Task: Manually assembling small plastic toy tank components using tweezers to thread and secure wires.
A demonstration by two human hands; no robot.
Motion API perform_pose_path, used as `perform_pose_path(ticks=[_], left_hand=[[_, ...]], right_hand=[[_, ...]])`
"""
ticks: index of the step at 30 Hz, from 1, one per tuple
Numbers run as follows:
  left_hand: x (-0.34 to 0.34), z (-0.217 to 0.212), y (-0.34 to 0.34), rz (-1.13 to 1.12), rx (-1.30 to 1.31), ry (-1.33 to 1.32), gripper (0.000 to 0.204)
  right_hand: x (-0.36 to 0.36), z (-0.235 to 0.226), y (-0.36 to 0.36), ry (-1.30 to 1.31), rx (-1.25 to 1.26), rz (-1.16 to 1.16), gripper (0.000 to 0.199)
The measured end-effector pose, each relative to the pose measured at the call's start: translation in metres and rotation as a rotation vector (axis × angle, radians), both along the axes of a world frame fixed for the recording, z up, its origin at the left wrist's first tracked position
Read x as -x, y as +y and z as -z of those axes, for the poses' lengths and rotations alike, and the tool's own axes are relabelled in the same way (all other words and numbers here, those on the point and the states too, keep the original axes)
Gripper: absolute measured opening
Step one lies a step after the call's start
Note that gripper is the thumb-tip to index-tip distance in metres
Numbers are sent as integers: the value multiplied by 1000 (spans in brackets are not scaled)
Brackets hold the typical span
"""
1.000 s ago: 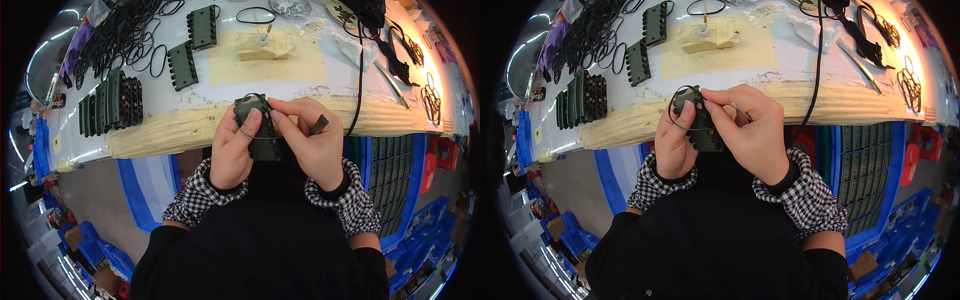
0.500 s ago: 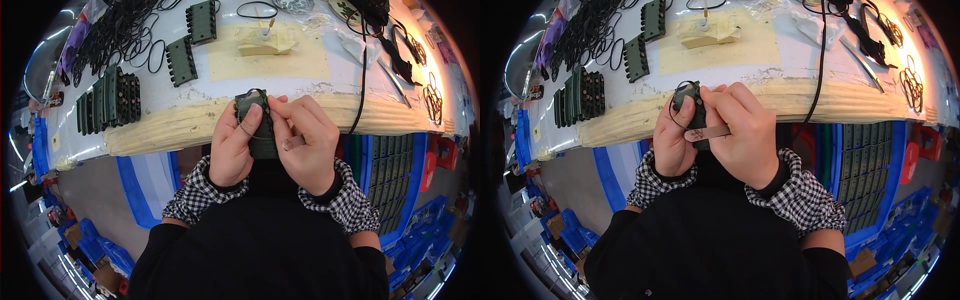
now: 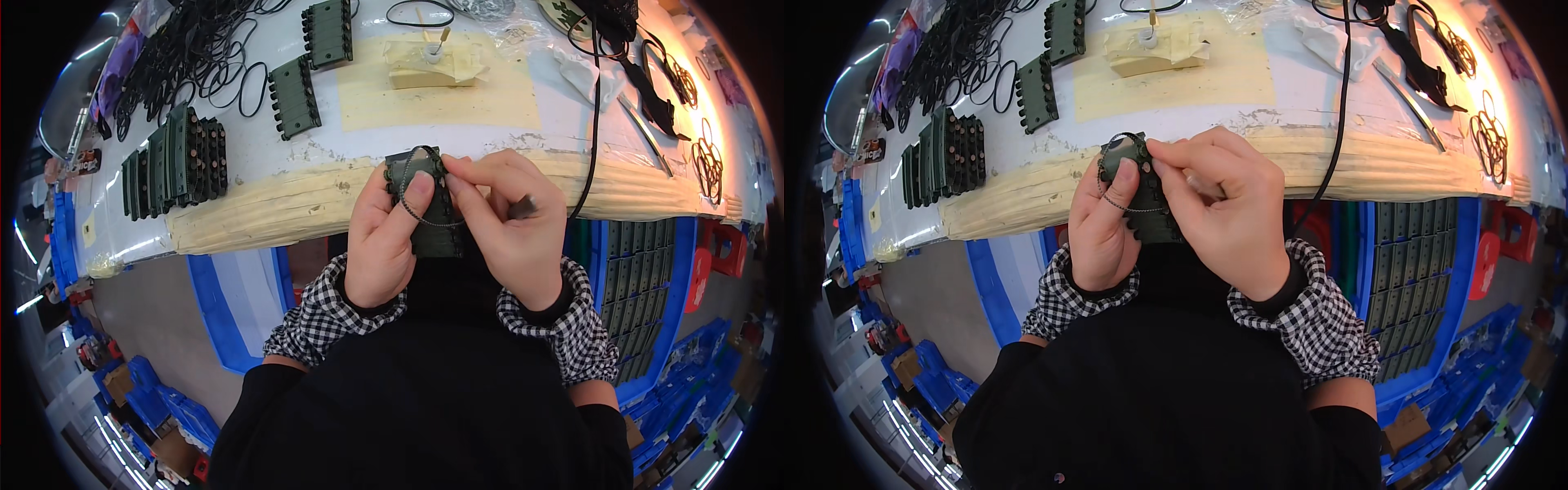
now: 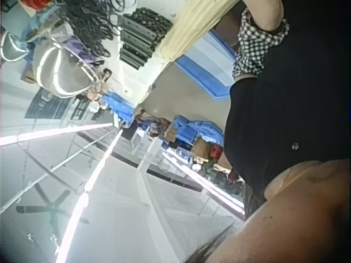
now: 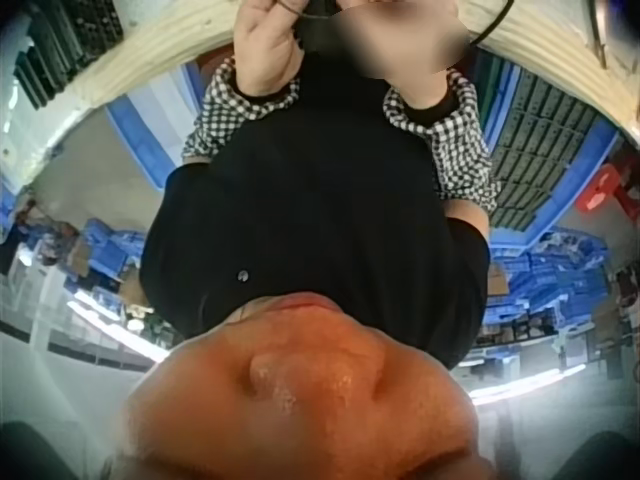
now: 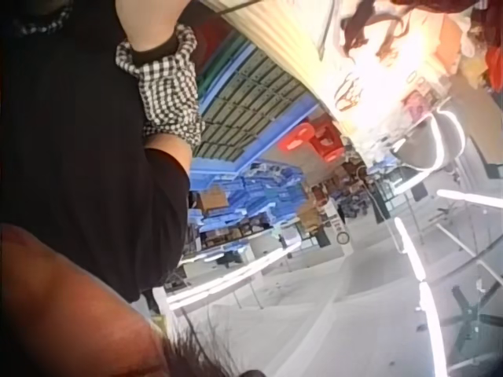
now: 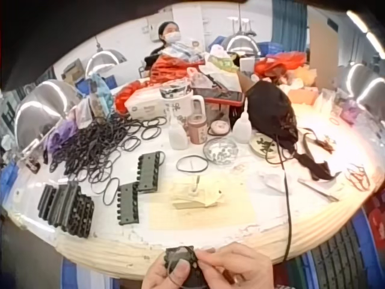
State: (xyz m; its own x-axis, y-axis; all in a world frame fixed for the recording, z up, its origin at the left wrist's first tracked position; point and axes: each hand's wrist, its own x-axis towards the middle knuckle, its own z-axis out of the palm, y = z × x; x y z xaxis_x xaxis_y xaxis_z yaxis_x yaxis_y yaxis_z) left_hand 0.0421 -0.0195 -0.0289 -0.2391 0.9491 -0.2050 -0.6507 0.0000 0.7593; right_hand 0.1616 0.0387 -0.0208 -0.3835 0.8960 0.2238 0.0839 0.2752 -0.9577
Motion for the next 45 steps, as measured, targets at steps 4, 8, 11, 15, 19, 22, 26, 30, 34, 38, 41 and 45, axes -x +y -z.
perform_pose_path(ticks=[4, 8, 11, 15, 19, 22, 26, 30, 34, 38, 41, 45], left_hand=[[7, 0, 0, 80, -39, -14, 27], [13, 6, -1, 107, 22, -50, 26], [10, 0, 1, 97, 36, -88, 26], [13, 8, -1, 129, 0, -54, 27], [14, 11, -2, 126, -24, -13, 28], [8, 0, -2, 99, -2, -35, 27], [6, 6, -2, 66, -63, 27, 27], [10, 11, -3, 71, -10, 28, 27], [9, 14, -3, 58, 3, 120, 31], [4, 11, -4, 37, -51, 79, 30], [4, 14, -4, 24, -83, 34, 28], [6, 12, -3, 39, -46, 14, 28]], right_hand=[[1, 2, 2, -83, -246, -9, 23], [2, 10, 1, 210, 299, -82, 22], [5, 3, -10, -67, -197, 27, 21], [-2, -4, -2, 48, 99, -39, 19], [-2, -5, -1, 1, 93, -38, 18], [1, 1, -4, -72, -153, 0, 19], [1, 5, -3, 130, 149, -74, 19], [-6, 1, 1, 167, 458, -131, 19], [-3, 12, -2, 144, 205, -101, 25], [2, 11, -6, -91, -272, -22, 30], [1, 4, -6, -15, -88, -86, 29], [-4, 1, -2, 42, 106, -52, 30]])
